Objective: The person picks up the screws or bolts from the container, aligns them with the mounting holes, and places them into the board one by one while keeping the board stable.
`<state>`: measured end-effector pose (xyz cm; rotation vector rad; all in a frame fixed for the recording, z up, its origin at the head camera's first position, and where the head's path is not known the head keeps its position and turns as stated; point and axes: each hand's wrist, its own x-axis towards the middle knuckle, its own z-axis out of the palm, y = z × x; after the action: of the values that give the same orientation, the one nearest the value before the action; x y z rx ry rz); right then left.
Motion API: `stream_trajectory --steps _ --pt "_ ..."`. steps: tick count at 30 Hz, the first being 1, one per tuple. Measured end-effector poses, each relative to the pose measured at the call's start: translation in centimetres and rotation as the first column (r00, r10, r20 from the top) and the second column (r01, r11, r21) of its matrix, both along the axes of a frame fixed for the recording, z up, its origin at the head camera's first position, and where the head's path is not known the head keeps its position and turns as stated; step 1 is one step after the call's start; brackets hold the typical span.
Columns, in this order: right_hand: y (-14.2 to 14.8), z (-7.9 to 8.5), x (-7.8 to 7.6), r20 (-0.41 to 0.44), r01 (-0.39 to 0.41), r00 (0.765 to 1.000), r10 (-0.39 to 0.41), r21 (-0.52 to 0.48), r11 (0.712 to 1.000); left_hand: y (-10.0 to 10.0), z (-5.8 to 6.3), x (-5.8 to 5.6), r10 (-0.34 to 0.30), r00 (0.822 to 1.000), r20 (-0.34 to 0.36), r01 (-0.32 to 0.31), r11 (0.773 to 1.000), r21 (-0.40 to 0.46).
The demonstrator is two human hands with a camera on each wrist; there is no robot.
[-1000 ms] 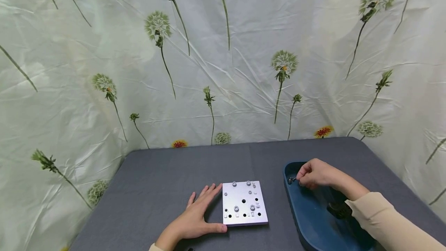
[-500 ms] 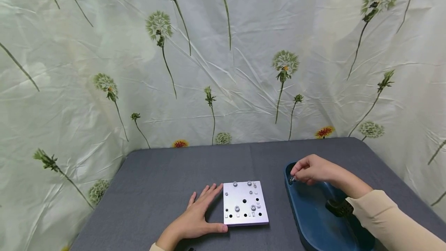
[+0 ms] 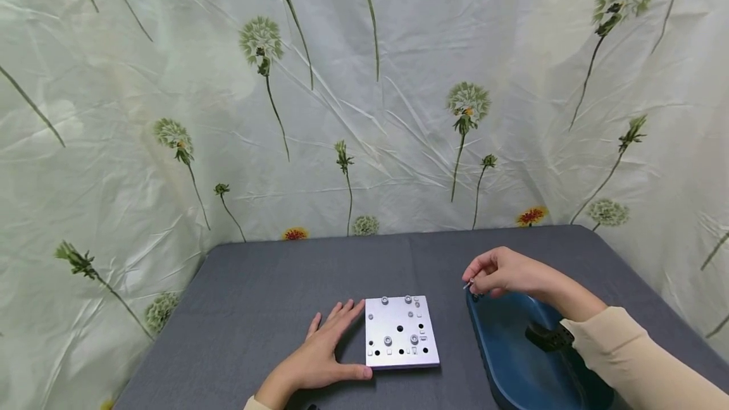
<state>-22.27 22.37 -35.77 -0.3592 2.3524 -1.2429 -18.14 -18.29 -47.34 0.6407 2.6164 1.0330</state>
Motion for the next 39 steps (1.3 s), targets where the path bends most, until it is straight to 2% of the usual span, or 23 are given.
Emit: stream_trajectory --steps 15,26,39 --pt "-2.5 -0.1 0.3 -0.007 -0.054 0.998 0.054 -0.002 0.999 0.0 0.3 0.1 -0.005 1.0 -0.009 0.005 1.0 0.006" --pt "-4.6 -0.9 0.8 0.001 -0.098 0.995 0.098 -0.044 0.994 0.1 0.4 0.3 -0.004 1.0 -0.007 0.004 1.0 -0.002" --pt "-6.4 -1.9 0.9 0.026 -0.091 0.995 0.092 -0.025 0.996 -0.1 0.4 0.2 -0.015 1.0 -0.018 0.015 1.0 0.009"
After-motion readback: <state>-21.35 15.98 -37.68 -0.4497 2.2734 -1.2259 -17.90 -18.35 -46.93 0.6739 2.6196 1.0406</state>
